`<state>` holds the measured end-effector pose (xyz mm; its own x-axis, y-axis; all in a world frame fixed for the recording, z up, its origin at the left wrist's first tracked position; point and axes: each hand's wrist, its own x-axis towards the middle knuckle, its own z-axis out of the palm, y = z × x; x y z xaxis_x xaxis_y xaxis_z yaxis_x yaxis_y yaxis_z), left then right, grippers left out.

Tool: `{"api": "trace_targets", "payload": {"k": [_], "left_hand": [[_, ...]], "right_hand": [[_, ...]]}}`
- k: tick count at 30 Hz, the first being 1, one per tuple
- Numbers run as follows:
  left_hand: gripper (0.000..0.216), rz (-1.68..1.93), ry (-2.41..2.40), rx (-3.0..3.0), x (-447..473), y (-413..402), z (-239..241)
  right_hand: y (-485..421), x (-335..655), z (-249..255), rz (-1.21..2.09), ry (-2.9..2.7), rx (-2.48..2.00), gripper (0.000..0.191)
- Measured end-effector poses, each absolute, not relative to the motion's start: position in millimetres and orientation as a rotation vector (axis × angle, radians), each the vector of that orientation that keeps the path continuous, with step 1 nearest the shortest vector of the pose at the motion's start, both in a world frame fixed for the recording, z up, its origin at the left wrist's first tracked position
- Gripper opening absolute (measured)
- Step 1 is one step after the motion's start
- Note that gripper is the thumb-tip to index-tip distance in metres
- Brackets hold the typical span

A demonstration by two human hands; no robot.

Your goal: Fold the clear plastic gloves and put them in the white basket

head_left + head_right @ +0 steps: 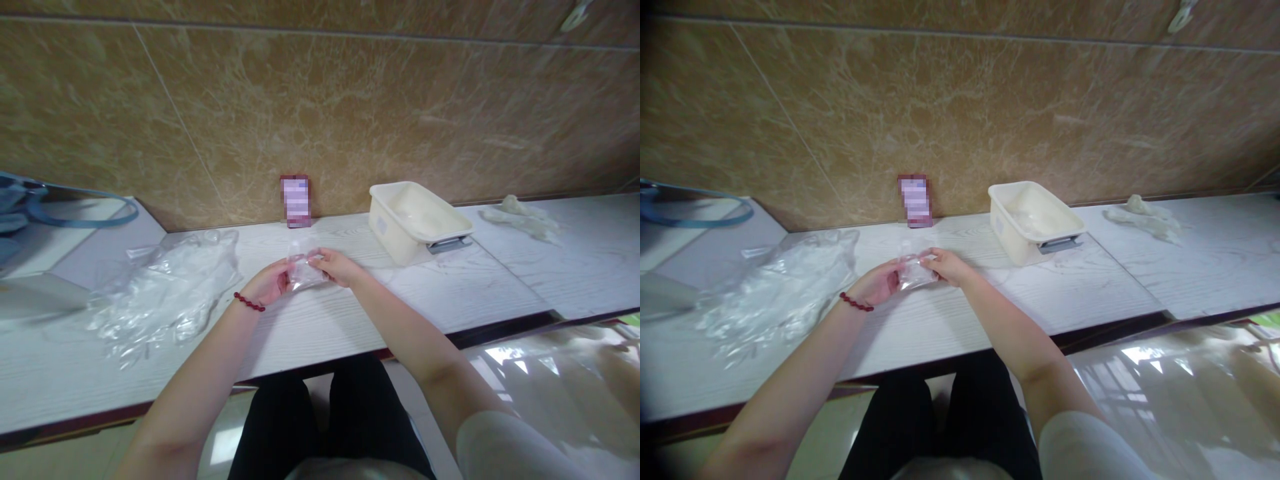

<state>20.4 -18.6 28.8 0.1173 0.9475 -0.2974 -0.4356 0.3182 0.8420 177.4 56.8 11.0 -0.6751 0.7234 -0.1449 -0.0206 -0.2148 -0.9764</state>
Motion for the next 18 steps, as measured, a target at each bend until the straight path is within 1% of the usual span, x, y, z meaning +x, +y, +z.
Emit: {"api": "trace_targets", "payload": {"k": [2,6,8,11,14,18], "left_hand": [[0.028,1.117,0.965,0.673,18,-19,28],[0.014,1.161,0.984,0.627,14,-18,26],[0.012,1.185,0.993,0.612,13,-16,25],[0.011,1.192,1.024,0.578,14,-15,25],[0.003,1.222,1.058,0.604,19,-16,28],[0.024,1.228,1.1,0.774,27,-20,30]], "right_hand": [[58,177,11,1.929,-1.495,-0.881,0.02],[61,179,12,1.925,-1.42,-0.858,0.014],[62,181,13,1.933,-1.416,-0.804,0.013],[63,181,13,1.935,-1.442,-0.78,0.014],[60,178,14,1.892,-1.48,-0.797,0.015],[57,176,16,1.832,-1.521,-0.823,0.014]]}}
